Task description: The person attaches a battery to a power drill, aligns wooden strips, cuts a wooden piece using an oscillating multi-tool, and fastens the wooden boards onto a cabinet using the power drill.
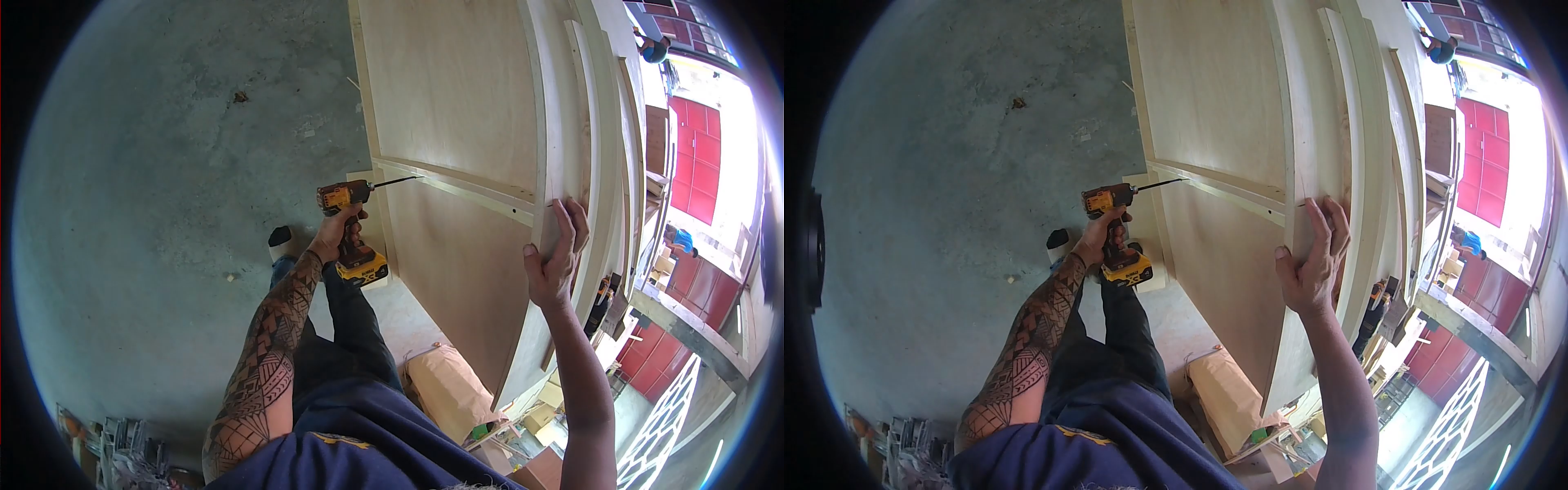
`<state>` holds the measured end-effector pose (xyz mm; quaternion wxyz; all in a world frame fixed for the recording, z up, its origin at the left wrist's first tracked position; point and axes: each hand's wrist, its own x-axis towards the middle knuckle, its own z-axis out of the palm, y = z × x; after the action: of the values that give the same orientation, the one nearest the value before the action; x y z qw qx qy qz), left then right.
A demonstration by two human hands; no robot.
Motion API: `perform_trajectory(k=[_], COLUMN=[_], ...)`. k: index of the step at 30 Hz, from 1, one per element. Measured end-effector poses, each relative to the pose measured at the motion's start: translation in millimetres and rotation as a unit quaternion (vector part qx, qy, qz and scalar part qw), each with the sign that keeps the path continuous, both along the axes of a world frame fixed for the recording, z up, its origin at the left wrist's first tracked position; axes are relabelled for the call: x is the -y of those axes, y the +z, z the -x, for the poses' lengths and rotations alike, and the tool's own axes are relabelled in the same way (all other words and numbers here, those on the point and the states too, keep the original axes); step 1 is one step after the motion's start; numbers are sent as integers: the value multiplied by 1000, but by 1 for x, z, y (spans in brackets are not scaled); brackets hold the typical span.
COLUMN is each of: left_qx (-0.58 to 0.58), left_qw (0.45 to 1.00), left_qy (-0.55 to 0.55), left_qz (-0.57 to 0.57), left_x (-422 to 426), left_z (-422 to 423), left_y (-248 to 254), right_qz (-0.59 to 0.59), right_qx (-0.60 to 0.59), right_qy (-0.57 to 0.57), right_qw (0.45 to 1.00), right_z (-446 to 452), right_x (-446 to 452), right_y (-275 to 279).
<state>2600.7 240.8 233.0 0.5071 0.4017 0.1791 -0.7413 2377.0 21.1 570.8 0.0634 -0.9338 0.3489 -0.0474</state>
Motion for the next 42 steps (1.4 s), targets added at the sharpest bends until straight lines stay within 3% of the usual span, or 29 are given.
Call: perform_trajectory(k=[42], left_qx=[-1], left_qw=[1000], left_qy=[-6], left_qz=[8], left_x=[0], left_z=[0], left_y=[-3], right_qz=[0], right_qx=[-7], right_qy=[-8], right_qw=[1000], right_z=[4], right_x=[1], right_y=[0])
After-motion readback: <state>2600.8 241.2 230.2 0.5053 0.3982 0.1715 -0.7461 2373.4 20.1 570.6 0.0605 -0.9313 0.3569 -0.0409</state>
